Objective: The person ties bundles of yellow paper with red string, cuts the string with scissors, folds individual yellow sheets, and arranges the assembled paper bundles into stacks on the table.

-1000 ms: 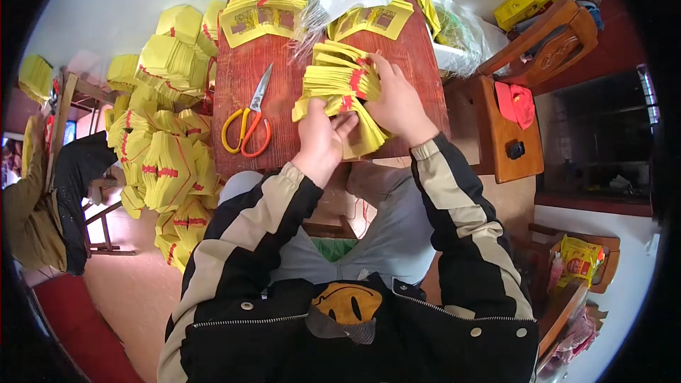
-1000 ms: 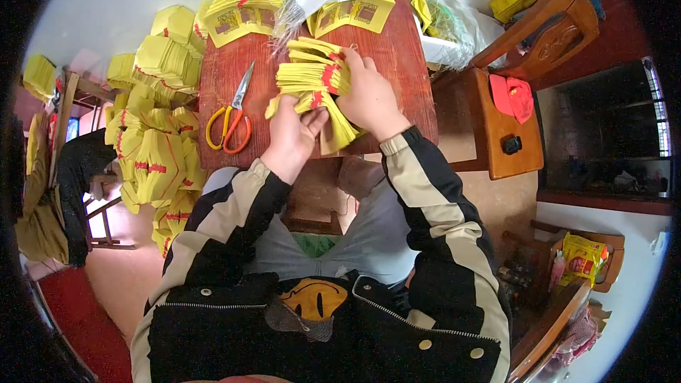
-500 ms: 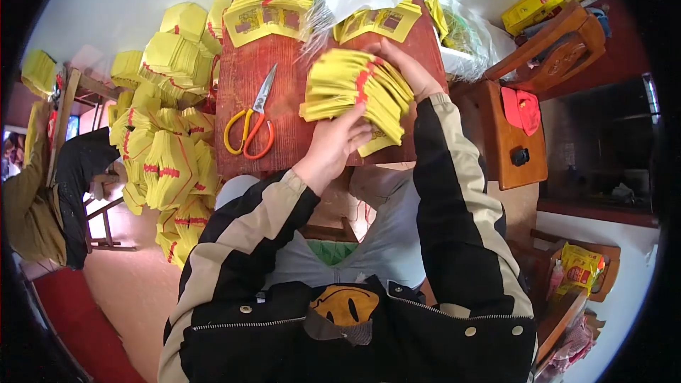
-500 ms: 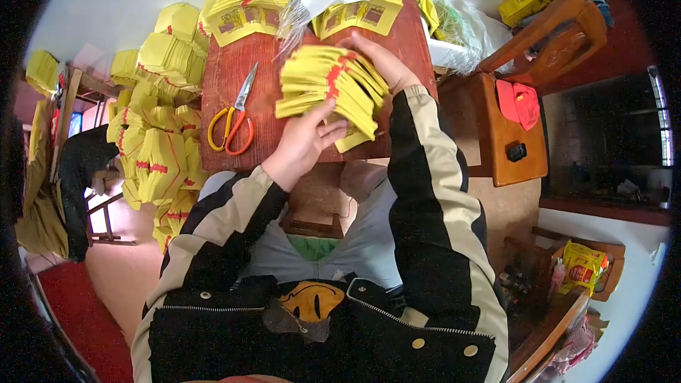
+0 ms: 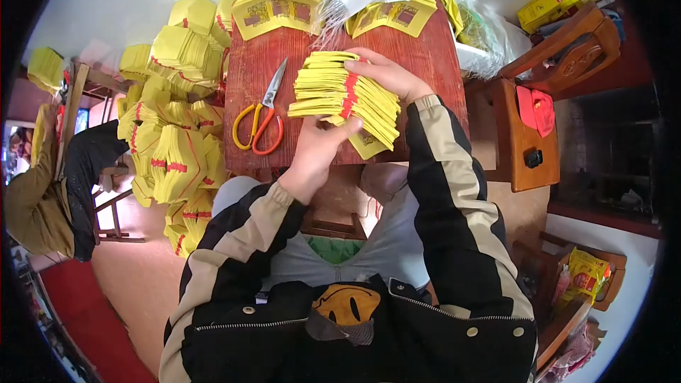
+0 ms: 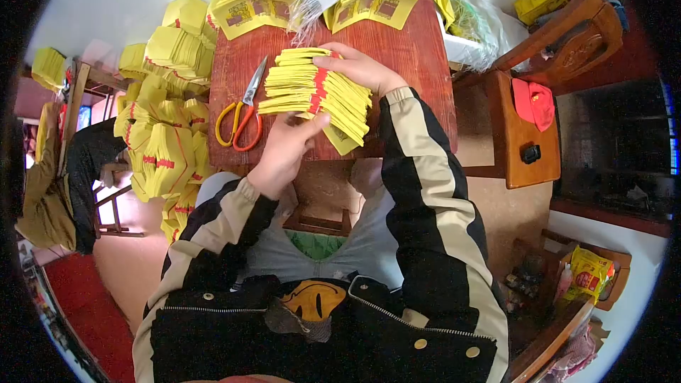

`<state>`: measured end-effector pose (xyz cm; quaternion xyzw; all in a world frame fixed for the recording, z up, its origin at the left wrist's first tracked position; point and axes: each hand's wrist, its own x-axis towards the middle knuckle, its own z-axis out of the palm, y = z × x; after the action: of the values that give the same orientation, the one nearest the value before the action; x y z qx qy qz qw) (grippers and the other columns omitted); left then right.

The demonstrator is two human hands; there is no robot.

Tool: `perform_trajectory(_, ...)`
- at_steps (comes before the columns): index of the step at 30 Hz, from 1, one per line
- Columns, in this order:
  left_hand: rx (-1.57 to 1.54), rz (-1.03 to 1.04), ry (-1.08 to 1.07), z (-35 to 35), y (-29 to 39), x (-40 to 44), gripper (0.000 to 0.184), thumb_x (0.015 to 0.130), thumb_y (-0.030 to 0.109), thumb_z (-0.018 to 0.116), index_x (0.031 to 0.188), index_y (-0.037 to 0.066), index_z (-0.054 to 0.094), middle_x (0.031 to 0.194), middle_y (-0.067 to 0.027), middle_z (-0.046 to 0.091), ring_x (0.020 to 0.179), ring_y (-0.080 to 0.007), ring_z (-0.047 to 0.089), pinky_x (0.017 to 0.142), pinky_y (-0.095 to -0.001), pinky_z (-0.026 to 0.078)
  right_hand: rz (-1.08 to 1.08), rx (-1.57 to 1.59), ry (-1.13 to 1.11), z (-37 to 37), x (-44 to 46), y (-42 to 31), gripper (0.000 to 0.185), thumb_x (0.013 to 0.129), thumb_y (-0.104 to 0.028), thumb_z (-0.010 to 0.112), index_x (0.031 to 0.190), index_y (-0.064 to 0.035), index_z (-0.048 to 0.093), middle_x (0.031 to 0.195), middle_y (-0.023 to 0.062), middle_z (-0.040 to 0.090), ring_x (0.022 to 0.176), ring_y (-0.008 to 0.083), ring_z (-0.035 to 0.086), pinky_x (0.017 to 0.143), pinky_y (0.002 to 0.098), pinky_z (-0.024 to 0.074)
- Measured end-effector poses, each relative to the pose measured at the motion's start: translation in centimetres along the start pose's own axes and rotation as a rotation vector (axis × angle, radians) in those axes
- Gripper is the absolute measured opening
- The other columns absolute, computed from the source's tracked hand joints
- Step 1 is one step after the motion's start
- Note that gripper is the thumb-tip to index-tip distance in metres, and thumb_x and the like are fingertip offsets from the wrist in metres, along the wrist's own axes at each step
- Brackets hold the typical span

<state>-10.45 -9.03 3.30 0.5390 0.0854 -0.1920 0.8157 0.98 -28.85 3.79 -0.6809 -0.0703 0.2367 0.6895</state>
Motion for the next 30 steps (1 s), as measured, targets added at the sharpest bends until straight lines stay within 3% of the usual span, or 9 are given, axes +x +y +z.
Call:
perform_trajectory(3,0.646,0.104,-0.197,-3.1,-0.2,-0.9,0.072,0.076,0.017,0.092,0.134,0.000,0.054,0.115,-0.0077,0.067,0.100,-0.0154,0.062,0.089,-0.0318,0.050,-0.067,-0.085,0.072,-0.3,0.0,0.3,0.056,0.104,-0.047,0.063,0.140,-0.0041,0.056,0.125,0.0061,0.066,0.115,0.0134,0.060,0.101,0.0284,0.0476)
perform_trajectory(5,0.778,0.109,-0.055,-4.0,-0.3,-1.8,0.081,0.068,0.018,0.096,0.134,-0.002,0.053,0.123,-0.0124,0.061,0.104,-0.0199,0.058,0.091,-0.0344,0.048,-0.133,-0.071,0.113,-0.3,0.0,0.8,0.058,0.103,-0.048,0.064,0.140,-0.0041,0.054,0.125,0.0056,0.065,0.114,0.0132,0.060,0.100,0.0281,0.0474)
perform_trajectory(8,1.053,0.498,0.482,-4.7,0.6,-1.0,0.101,0.064,0.021,0.097,0.145,-0.003,0.042,0.145,-0.0221,0.045,0.130,-0.0350,0.046,0.110,-0.0464,0.038,-0.087,0.069,0.064,-1.3,0.2,0.5,0.061,0.103,-0.050,0.062,0.140,-0.0029,0.050,0.120,0.0058,0.064,0.112,0.0132,0.059,0.099,0.0285,0.0481)
perform_trajectory(11,1.086,0.793,0.335,-6.3,1.6,2.5,0.117,0.067,0.023,0.097,0.156,-0.004,0.026,0.154,-0.0236,0.036,0.141,-0.0339,0.040,0.119,-0.0456,0.032,-0.037,0.035,0.042,0.0,0.0,-0.4,0.060,0.105,-0.051,0.059,0.140,-0.0027,0.051,0.123,0.0068,0.064,0.116,0.0144,0.059,0.102,0.0291,0.0478)
perform_trajectory(13,0.968,0.787,0.162,-6.0,3.4,3.7,0.113,0.069,0.020,0.096,0.156,-0.005,0.028,0.152,-0.0215,0.044,0.142,-0.0286,0.045,0.120,-0.0429,0.034,-0.068,0.042,0.040,1.1,0.1,-0.7,0.062,0.105,-0.053,0.057,0.140,-0.0018,0.052,0.129,0.0085,0.063,0.119,0.0165,0.059,0.105,0.0304,0.0468)
perform_trajectory(15,0.500,0.415,-0.215,-5.6,4.8,4.0,0.090,0.074,0.004,0.090,0.150,-0.002,0.042,0.142,-0.0142,0.060,0.129,-0.0212,0.060,0.109,-0.0363,0.048,-0.067,-0.207,0.046,1.7,-0.2,-0.3,0.071,0.106,-0.055,0.054,0.148,0.0014,0.048,0.135,0.0108,0.062,0.123,0.0182,0.058,0.108,0.0323,0.0452)
perform_trajectory(16,0.443,0.368,-0.202,-6.1,4.0,5.0,0.069,0.078,-0.003,0.085,0.140,-0.001,0.054,0.124,-0.0068,0.071,0.111,-0.0125,0.068,0.097,-0.0291,0.054,-0.058,-0.204,0.052,1.6,-0.6,0.2,0.071,0.106,-0.055,0.054,0.148,0.0014,0.048,0.135,0.0108,0.062,0.123,0.0182,0.058,0.108,0.0323,0.0452)
perform_trajectory(23,0.344,0.483,0.007,-4.7,1.4,5.2,0.058,0.081,-0.004,0.081,0.133,-0.002,0.057,0.119,-0.0080,0.073,0.110,-0.0135,0.069,0.097,-0.0298,0.054,0.007,0.604,0.185,1.8,-4.9,1.8,0.074,0.108,-0.062,0.041,0.147,0.0001,0.051,0.140,0.0141,0.063,0.125,0.0215,0.063,0.109,0.0368,0.0504)
perform_trajectory(30,0.151,0.378,-0.193,-4.8,-1.1,1.7,0.089,0.092,0.003,0.073,0.161,0.002,0.016,0.151,-0.0145,0.048,0.137,-0.0232,0.052,0.113,-0.0367,0.044,-0.219,0.792,0.468,7.4,-6.5,5.2,0.070,0.110,-0.058,0.038,0.144,0.0005,0.054,0.134,0.0136,0.066,0.119,0.0226,0.066,0.105,0.0358,0.0516)
